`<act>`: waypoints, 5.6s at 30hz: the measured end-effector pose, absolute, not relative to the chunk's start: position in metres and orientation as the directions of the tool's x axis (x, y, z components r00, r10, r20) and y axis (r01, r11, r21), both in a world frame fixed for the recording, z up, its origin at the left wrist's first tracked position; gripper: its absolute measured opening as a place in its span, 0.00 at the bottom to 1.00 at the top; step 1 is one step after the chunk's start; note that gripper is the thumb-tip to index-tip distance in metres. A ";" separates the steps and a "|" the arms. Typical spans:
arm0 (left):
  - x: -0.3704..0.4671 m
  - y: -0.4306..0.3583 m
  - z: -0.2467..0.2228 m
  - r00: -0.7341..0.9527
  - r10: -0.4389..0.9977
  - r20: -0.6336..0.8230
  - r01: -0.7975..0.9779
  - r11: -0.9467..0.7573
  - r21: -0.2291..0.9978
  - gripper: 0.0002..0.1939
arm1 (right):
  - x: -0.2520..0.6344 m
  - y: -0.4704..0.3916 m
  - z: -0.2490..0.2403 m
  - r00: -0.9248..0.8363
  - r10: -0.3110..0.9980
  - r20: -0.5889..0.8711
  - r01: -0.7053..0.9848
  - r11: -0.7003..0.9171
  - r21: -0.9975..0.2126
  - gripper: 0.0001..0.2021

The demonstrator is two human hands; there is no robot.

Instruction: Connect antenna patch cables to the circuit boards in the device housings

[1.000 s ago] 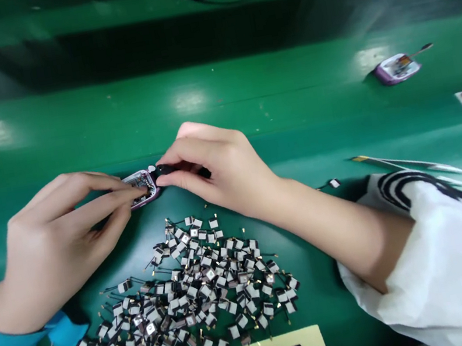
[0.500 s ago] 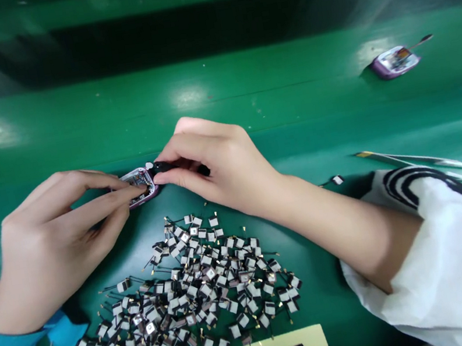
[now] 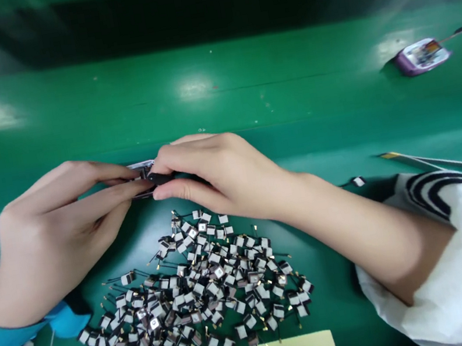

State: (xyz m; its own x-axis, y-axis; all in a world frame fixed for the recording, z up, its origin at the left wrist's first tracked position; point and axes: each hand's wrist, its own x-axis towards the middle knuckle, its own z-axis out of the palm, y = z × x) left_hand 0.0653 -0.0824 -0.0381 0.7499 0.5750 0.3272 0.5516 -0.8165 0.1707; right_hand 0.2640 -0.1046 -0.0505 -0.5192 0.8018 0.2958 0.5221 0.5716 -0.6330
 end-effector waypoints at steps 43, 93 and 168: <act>0.063 -0.095 -0.037 0.724 0.606 0.330 0.586 -0.792 0.169 0.06 | 0.266 -0.107 -0.051 -0.517 0.762 0.390 0.489 0.637 -0.596 0.06; 0.062 -0.099 -0.034 0.696 0.676 0.241 0.646 -0.736 0.202 0.08 | 0.267 -0.109 -0.051 -0.541 0.779 0.318 0.602 0.623 -0.500 0.09; 0.062 -0.094 -0.038 0.769 0.584 0.260 0.591 -0.804 0.060 0.18 | 0.237 -0.118 -0.059 -0.353 0.662 0.661 0.682 0.666 -0.303 0.08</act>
